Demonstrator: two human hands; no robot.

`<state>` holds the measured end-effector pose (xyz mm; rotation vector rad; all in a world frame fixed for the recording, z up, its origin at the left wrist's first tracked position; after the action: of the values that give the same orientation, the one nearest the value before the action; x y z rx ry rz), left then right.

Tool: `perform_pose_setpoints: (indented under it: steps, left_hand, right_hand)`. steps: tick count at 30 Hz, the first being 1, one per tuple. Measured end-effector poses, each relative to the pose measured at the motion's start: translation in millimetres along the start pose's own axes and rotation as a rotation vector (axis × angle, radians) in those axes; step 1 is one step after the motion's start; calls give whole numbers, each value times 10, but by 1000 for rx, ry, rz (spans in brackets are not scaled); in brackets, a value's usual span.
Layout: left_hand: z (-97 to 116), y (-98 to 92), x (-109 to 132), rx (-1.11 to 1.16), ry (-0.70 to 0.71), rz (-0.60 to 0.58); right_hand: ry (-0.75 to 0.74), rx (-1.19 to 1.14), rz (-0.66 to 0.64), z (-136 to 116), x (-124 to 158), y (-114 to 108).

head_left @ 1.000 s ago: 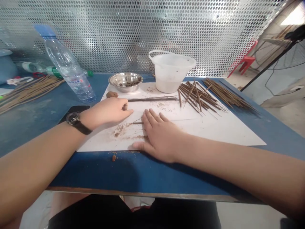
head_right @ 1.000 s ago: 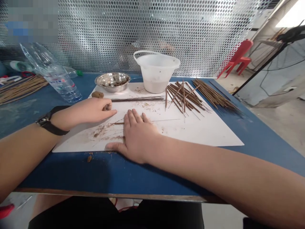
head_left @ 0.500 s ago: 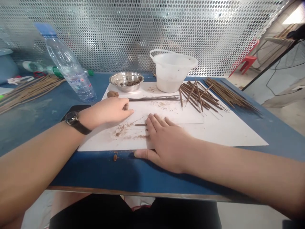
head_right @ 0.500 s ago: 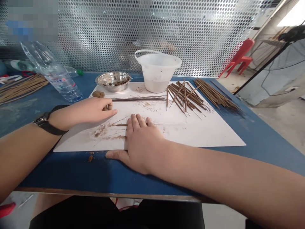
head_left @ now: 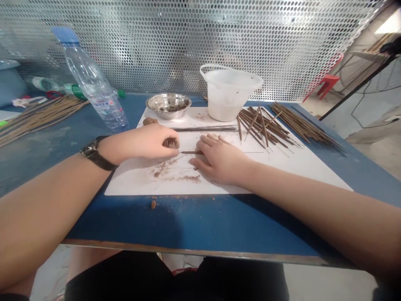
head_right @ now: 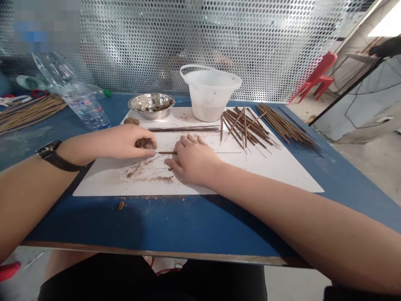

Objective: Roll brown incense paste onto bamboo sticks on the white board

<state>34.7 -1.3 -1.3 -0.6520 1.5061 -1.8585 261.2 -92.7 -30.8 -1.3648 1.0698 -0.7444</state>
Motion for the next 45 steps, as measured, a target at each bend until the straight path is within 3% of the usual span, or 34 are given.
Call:
perform_pose_setpoints:
  steps: [6,10,14,21,27,40,45]
  left_hand:
    - [1,92,-22,36,157,65]
    - [0,104,-25,20,155,82]
    - [44,75,-24,16,135,108]
    - [168,16,-14,19,72,118]
    - [114,-73,14,38,41,70]
    - [4,-251,18,-32,-57,-173]
    - [-38,-263,21,-68,-97,-255]
  right_hand:
    - [-86,19,119,73,-75,14]
    - [-108,-45,221,141,-95,74]
    - [-166,-85,257,56,-138,114]
    - [-146,53,142,-59,-246,148]
    - [-93,68,91,-58,-235,103]
    - [-152,15,108,-140,-266,85]
    - [-163,-84,-27,-383,-17,89]
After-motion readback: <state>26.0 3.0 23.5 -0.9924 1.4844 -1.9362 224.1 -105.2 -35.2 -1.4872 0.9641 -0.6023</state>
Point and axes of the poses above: each hand's wrist, its own x-axis away from the middle knuckle, its own y-axis out of the palm, z = x × y, the point moved 1 cm from there along -x, towards the middle knuckle, and after that the axes turned 10 degrees about z, right-handed, at the moved point
